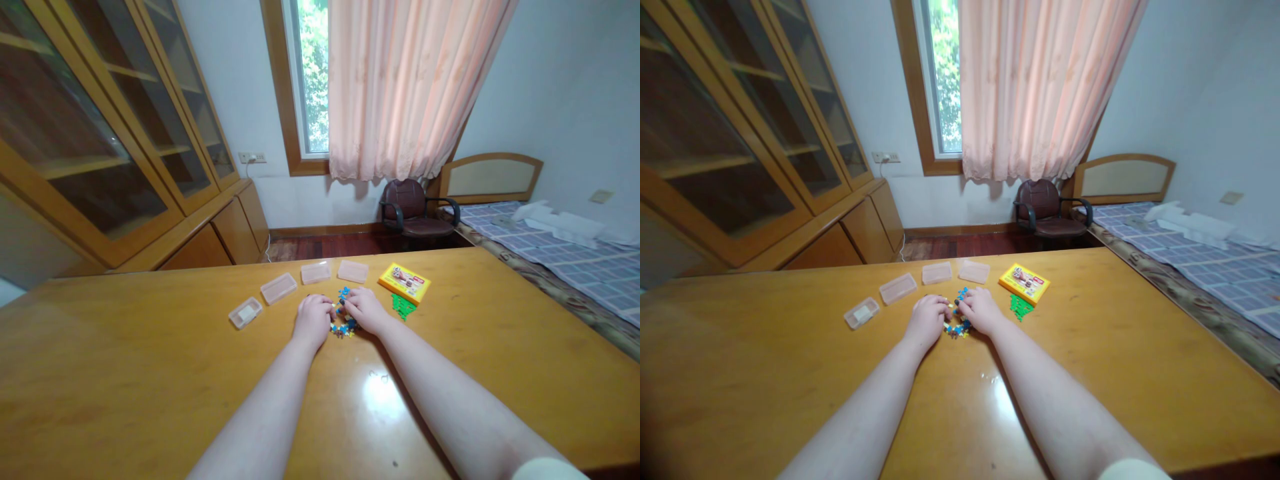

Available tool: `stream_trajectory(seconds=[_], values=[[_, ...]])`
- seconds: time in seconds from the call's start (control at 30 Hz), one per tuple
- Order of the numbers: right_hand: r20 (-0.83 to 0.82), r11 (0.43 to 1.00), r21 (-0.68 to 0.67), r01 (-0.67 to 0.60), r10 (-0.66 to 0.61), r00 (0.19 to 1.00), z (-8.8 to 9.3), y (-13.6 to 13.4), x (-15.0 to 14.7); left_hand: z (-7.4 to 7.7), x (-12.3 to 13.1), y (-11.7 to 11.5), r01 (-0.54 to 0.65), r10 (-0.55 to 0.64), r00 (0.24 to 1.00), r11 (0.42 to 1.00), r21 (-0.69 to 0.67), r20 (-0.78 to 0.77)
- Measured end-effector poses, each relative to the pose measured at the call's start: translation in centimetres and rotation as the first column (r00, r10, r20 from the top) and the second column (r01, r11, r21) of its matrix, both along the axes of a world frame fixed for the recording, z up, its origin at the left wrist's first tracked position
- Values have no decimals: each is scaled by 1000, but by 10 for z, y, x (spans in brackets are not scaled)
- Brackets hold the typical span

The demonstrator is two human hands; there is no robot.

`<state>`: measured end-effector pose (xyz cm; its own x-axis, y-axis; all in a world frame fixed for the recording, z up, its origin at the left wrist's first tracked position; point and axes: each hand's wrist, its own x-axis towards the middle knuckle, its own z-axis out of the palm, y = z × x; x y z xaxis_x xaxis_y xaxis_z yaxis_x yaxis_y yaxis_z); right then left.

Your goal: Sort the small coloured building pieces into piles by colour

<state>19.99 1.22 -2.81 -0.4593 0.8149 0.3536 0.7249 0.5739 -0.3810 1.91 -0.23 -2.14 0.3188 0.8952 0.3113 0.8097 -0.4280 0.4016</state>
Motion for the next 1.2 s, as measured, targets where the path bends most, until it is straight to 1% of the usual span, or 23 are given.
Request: stream_trajectory(seconds=[0.07, 0.13, 0.2, 0.3, 0.37, 0.47, 0.53, 0.6, 0.7, 0.77, 0.83, 0.9, 0.97, 1.03, 1.1, 1.2], values=[[10, 994, 4, 110, -111, 994, -1, 1, 0, 1, 0, 0, -15, 15, 1000, 1000, -7, 2], [14, 982, -5, 188, -188, 982, -3, 3, 1, 1, 0, 0, -29, 28, 1000, 999, -19, -11], [7, 975, -17, 222, -222, 975, -3, 4, 2, 2, 0, 1, -43, 42, 998, 999, -32, -37], [-32, 975, -22, 220, -221, 975, -3, 5, 3, 1, 0, 1, -63, 59, 995, 997, -44, -77], [-62, 987, -1, 164, -163, 985, -2, 4, 3, -1, 0, 1, -68, 62, 994, 996, -53, -94], [-72, 999, 51, 20, -17, 997, -1, 2, 0, -3, 0, 1, -77, 70, 992, 995, -61, -105], [-62, 996, 71, -54, 58, 996, 1, -1, -1, -2, 0, 1, -106, 100, 989, 993, -57, -109], [-50, 990, 72, -125, 129, 990, 3, -3, -2, 0, -1, 1, -162, 156, 983, 986, -51, -96], [-45, 970, 54, -237, 240, 970, 5, -5, -3, 8, -6, 2, -242, 242, 970, 970, -30, -13], [-43, 957, 38, -288, 290, 956, 4, -6, -3, 15, -12, 2, -282, 283, 959, 959, -31, 22], [-40, 946, 21, -324, 324, 945, 3, -6, -4, 23, -17, 1, -305, 303, 952, 950, -67, -33], [-37, 938, 7, -347, 347, 937, 2, -7, -5, 30, -18, -3, -314, 298, 944, 944, -105, -144], [-28, 942, 10, -336, 336, 941, 2, -6, -6, 33, -15, -7, -318, 281, 925, 941, -117, -256], [-17, 956, 17, -294, 294, 956, 3, -6, -6, 34, -9, -12, -311, 262, 905, 945, -101, -334], [-12, 973, 17, -229, 229, 973, 4, -5, -5, 33, -4, -14, -294, 241, 895, 951, -92, -375], [-15, 995, 9, -99, 99, 995, 4, -3, -4, 28, -1, -14, -268, 210, 903, 957, -110, -375]])
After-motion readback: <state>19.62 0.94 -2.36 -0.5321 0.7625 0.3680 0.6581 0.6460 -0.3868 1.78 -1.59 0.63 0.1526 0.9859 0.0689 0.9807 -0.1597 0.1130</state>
